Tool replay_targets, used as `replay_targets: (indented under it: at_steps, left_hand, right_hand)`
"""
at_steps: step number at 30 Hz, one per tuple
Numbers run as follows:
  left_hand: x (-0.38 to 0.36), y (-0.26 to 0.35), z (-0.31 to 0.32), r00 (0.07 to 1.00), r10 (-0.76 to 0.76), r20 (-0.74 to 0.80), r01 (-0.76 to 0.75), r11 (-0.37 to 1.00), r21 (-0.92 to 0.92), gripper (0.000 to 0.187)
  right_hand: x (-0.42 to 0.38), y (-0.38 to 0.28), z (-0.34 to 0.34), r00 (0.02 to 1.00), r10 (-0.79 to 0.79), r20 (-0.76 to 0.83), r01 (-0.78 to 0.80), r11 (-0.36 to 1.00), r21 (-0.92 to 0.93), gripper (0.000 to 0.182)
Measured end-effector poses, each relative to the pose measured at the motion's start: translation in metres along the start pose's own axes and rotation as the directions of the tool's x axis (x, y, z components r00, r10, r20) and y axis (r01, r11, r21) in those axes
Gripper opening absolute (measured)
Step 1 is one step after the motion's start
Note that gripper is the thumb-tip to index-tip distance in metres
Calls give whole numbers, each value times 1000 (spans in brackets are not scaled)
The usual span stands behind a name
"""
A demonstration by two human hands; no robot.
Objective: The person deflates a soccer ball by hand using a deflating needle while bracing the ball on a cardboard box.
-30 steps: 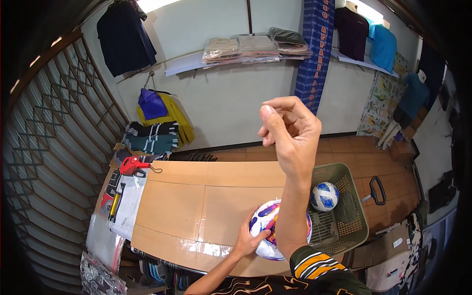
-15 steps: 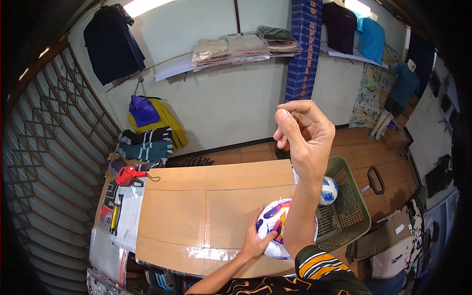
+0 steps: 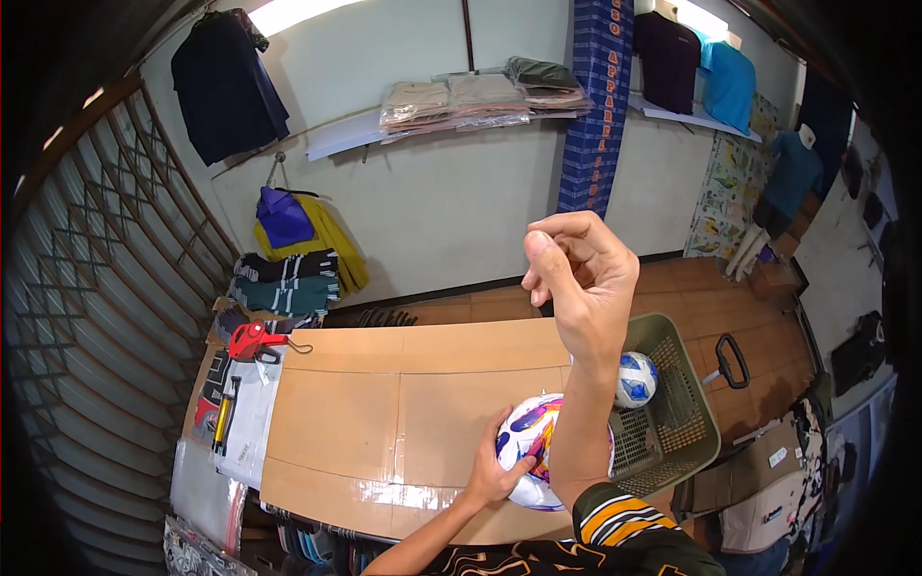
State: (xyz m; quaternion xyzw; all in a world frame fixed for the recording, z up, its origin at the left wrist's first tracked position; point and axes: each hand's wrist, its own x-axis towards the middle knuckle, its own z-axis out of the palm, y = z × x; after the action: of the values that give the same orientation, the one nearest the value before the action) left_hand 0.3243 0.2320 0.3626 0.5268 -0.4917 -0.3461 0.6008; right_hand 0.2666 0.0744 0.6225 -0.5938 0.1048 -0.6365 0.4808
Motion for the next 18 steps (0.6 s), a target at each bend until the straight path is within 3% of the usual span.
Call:
replay_targets:
  at_steps: [9, 18]
  left_hand:
    - [-4, -8, 4, 999, 23, -46, -22, 999, 28, 87]
    - [-2, -21, 5, 999, 31, -36, -33, 998, -62, 91]
  right_hand:
    - [-2, -1, 0, 998, 15, 64, -19, 998, 61, 10]
    - [-3, -3, -8, 997, 14, 75, -21, 995, 96, 10]
